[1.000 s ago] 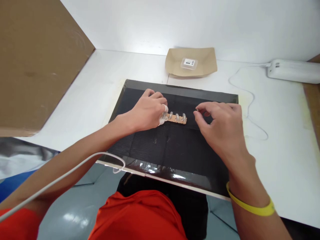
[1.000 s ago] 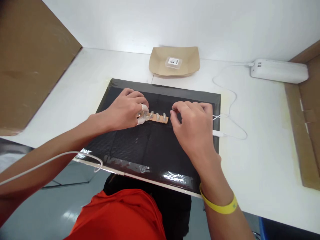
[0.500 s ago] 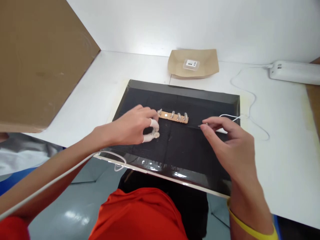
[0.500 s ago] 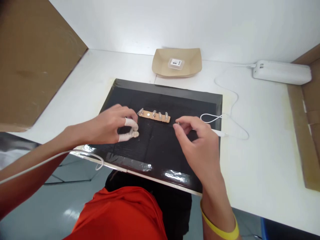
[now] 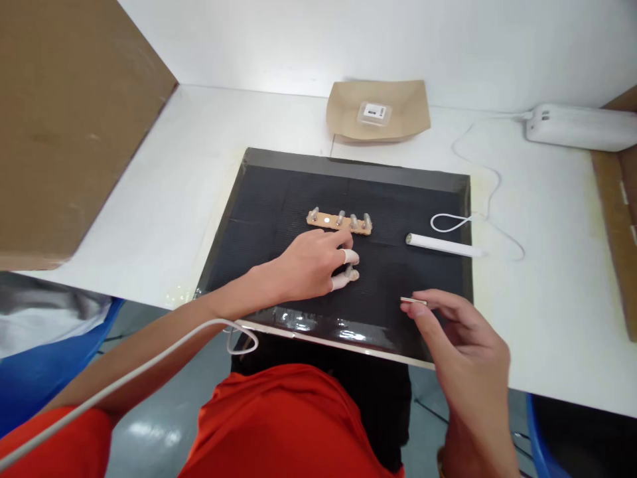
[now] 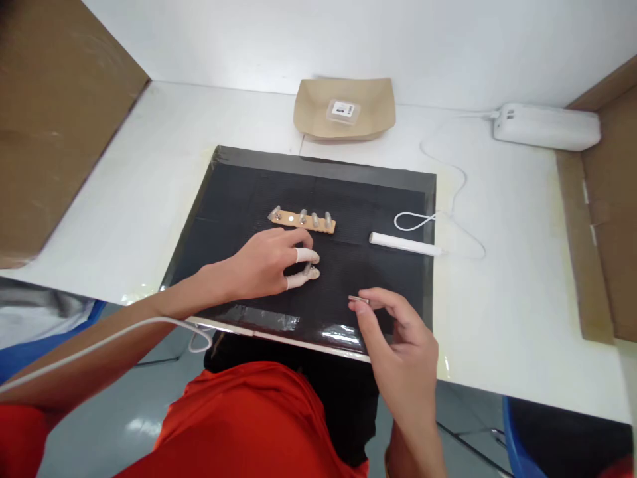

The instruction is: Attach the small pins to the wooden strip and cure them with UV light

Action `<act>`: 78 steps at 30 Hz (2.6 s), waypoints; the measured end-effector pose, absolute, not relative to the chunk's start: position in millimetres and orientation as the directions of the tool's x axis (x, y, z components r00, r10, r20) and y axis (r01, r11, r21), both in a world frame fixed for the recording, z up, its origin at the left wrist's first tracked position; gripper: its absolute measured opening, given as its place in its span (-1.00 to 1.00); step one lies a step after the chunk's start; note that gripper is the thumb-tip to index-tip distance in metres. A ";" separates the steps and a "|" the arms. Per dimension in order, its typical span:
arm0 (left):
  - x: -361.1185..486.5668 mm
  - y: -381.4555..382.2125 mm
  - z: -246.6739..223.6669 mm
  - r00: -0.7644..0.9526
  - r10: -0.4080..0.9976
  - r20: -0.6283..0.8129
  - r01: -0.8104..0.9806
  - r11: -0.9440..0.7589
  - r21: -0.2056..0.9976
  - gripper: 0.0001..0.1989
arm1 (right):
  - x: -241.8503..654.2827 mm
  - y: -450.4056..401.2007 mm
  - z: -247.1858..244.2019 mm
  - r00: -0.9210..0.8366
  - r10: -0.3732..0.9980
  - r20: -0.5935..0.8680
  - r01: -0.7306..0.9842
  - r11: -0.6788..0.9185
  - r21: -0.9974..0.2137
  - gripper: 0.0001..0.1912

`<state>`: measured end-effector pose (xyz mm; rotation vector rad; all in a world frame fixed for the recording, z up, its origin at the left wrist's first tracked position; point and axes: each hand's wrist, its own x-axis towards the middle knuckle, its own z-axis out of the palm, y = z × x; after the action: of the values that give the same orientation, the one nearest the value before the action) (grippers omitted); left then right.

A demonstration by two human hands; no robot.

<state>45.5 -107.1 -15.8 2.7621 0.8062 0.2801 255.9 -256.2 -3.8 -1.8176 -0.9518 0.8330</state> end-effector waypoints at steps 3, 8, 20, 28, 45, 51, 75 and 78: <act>52.2 -106.9 -20.3 0.833 0.544 0.102 0.498 -0.817 0.292 -0.78 | 257.4 -267.3 -6.0 0.548 0.820 -0.166 0.226 -0.336 -0.914 -0.80; 47.4 -100.9 -21.1 0.816 0.573 0.072 0.520 -0.783 0.341 -0.63 | 258.0 -273.5 -8.9 0.576 0.796 -0.188 0.187 -0.352 -0.917 -0.82; 31.0 -102.3 -27.5 0.843 0.538 0.026 0.468 -0.754 0.461 -0.55 | 249.1 -259.1 -12.8 0.620 0.766 -0.170 0.115 -0.303 -0.946 -0.81; 38.2 -101.7 -38.3 0.859 0.500 0.106 0.415 -0.803 0.427 -0.75 | 249.1 -263.2 -17.6 0.557 0.792 -0.252 -0.161 -0.194 -0.968 -0.81; 54.6 -108.1 -38.0 0.769 0.559 0.311 0.263 -0.719 0.644 -0.87 | 227.4 -254.0 -13.2 0.487 0.816 -0.310 -0.140 -0.278 -0.950 -0.84; 71.9 -109.0 -40.9 0.747 0.563 0.353 0.155 -0.664 0.731 -0.89 | 239.9 -253.8 -14.8 0.589 0.760 -0.273 -0.008 -0.333 -0.943 -0.70; 75.7 -104.3 -37.2 0.792 0.567 0.225 -0.034 -0.327 0.944 -0.97 | 269.9 -239.5 6.8 -0.006 0.889 0.458 0.700 0.331 -0.633 -0.63; 76.3 -103.9 -37.6 0.781 0.582 0.225 -0.033 -0.322 0.946 -0.96 | 271.8 -240.6 3.6 0.343 0.805 0.484 0.725 0.101 -0.682 -0.66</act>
<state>76.3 -103.9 -37.6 1.8052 0.4243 0.6561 271.8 -240.6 3.6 -1.6376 -1.3986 0.1038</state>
